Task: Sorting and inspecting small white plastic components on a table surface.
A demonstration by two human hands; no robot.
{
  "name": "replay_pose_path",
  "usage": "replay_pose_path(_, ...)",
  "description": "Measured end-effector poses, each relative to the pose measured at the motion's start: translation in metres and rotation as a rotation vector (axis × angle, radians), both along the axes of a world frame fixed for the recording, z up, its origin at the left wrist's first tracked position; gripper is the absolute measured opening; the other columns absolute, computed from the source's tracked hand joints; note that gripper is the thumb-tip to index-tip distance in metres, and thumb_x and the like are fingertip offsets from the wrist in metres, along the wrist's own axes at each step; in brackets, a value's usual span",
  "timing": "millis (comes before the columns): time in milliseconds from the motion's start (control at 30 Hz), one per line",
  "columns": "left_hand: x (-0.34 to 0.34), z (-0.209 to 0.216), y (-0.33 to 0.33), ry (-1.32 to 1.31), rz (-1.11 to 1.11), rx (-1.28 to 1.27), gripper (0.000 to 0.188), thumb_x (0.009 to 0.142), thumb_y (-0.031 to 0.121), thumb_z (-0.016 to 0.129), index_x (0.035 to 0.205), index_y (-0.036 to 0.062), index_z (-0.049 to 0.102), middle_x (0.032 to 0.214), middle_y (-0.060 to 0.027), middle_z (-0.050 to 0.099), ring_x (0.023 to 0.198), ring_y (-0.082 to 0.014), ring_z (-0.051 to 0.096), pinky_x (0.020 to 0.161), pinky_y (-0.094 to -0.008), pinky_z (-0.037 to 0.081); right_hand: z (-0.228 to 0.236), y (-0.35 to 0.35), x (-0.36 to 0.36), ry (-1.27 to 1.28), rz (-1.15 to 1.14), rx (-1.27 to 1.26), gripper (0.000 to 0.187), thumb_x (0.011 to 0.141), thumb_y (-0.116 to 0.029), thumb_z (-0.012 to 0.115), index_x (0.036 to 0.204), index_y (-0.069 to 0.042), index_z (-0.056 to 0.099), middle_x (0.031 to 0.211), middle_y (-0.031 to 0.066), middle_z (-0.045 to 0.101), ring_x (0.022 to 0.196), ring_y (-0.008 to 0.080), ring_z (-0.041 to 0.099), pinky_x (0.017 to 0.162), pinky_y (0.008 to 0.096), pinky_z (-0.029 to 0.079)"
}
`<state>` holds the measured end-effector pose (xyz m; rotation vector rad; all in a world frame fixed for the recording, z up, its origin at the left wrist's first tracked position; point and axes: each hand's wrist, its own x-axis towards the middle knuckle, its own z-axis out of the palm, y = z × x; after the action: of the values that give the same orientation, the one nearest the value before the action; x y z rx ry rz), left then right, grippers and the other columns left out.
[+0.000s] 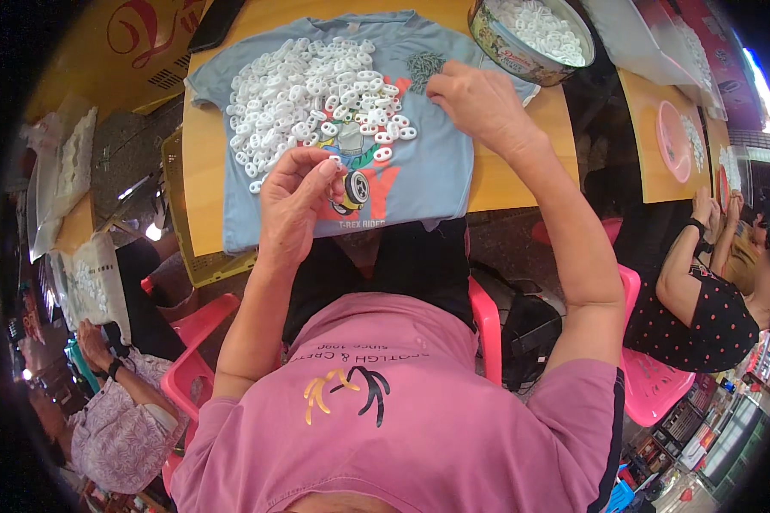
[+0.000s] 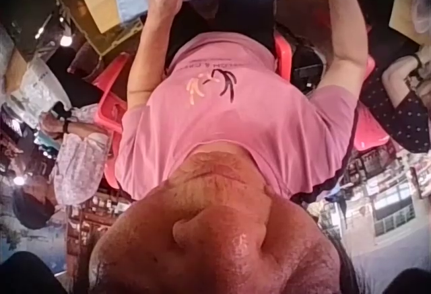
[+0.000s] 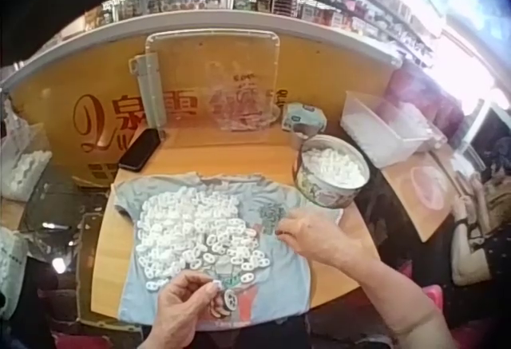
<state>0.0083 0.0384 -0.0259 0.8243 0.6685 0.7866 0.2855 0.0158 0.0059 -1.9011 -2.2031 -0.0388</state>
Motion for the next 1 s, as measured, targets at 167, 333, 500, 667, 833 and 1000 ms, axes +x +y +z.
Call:
replay_pose_path(167, -0.001, 0.004, -0.001, 0.008, 0.001, -0.021, 0.019, 0.090, 0.008, 0.066, 0.106, -0.0021, 0.062, 0.090, -0.0074, 0.066, 0.075, -0.0105, 0.062, 0.068, -0.0234, 0.050, -0.005, 0.000, -0.002, -0.104, 0.079, 0.082, 0.005, 0.083, -0.013, 0.064, 0.085, -0.008, 0.063, 0.084, 0.0066, 0.060, 0.074, 0.0284, 0.063, 0.063, 0.0380, 0.051)
replay_pose_path(333, -0.002, 0.004, 0.000, 0.002, -0.024, -0.049, 0.020, 0.090, 0.008, 0.066, 0.106, -0.0024, 0.062, 0.091, -0.0083, 0.067, 0.076, -0.0118, 0.063, 0.068, -0.0240, 0.051, -0.001, -0.002, 0.001, -0.125, 0.167, 0.085, 0.007, 0.082, -0.012, 0.064, 0.085, -0.006, 0.062, 0.083, 0.0074, 0.058, 0.071, 0.0293, 0.062, 0.061, 0.0378, 0.050)
replay_pose_path(500, -0.005, 0.002, -0.001, -0.007, -0.037, -0.052, 0.021, 0.091, 0.011, 0.065, 0.107, -0.0016, 0.061, 0.092, -0.0108, 0.066, 0.077, -0.0140, 0.063, 0.070, -0.0261, 0.052, -0.006, -0.002, -0.003, -0.062, 0.137, 0.125, 0.008, 0.081, -0.011, 0.065, 0.086, -0.006, 0.061, 0.083, 0.0089, 0.060, 0.072, 0.0295, 0.063, 0.061, 0.0372, 0.051)
replay_pose_path(667, -0.008, 0.006, -0.003, 0.004, -0.049, -0.054, 0.020, 0.091, 0.011, 0.065, 0.106, -0.0008, 0.061, 0.092, -0.0106, 0.067, 0.076, -0.0136, 0.063, 0.070, -0.0260, 0.052, -0.016, -0.010, -0.003, 0.239, 0.041, 0.109, 0.011, 0.081, -0.007, 0.066, 0.091, -0.004, 0.062, 0.084, 0.0085, 0.061, 0.065, 0.0239, 0.060, 0.060, 0.0332, 0.048)
replay_pose_path(833, -0.010, 0.006, -0.004, 0.031, -0.040, -0.052, 0.019, 0.091, 0.012, 0.066, 0.105, -0.0004, 0.061, 0.092, -0.0101, 0.067, 0.076, -0.0128, 0.062, 0.070, -0.0257, 0.052, -0.008, -0.018, -0.006, 0.417, -0.014, 0.127, 0.014, 0.082, -0.004, 0.068, 0.095, -0.002, 0.063, 0.082, 0.0080, 0.061, 0.061, 0.0175, 0.054, 0.059, 0.0301, 0.045)
replay_pose_path(1000, -0.009, 0.004, -0.007, 0.038, -0.032, -0.025, 0.018, 0.091, 0.012, 0.066, 0.104, 0.0000, 0.062, 0.088, -0.0061, 0.066, 0.073, -0.0096, 0.062, 0.065, -0.0250, 0.054, -0.007, -0.024, -0.004, 0.299, -0.049, 0.108, 0.013, 0.083, -0.009, 0.068, 0.094, -0.003, 0.065, 0.082, 0.0083, 0.060, 0.062, 0.0206, 0.055, 0.060, 0.0311, 0.045)
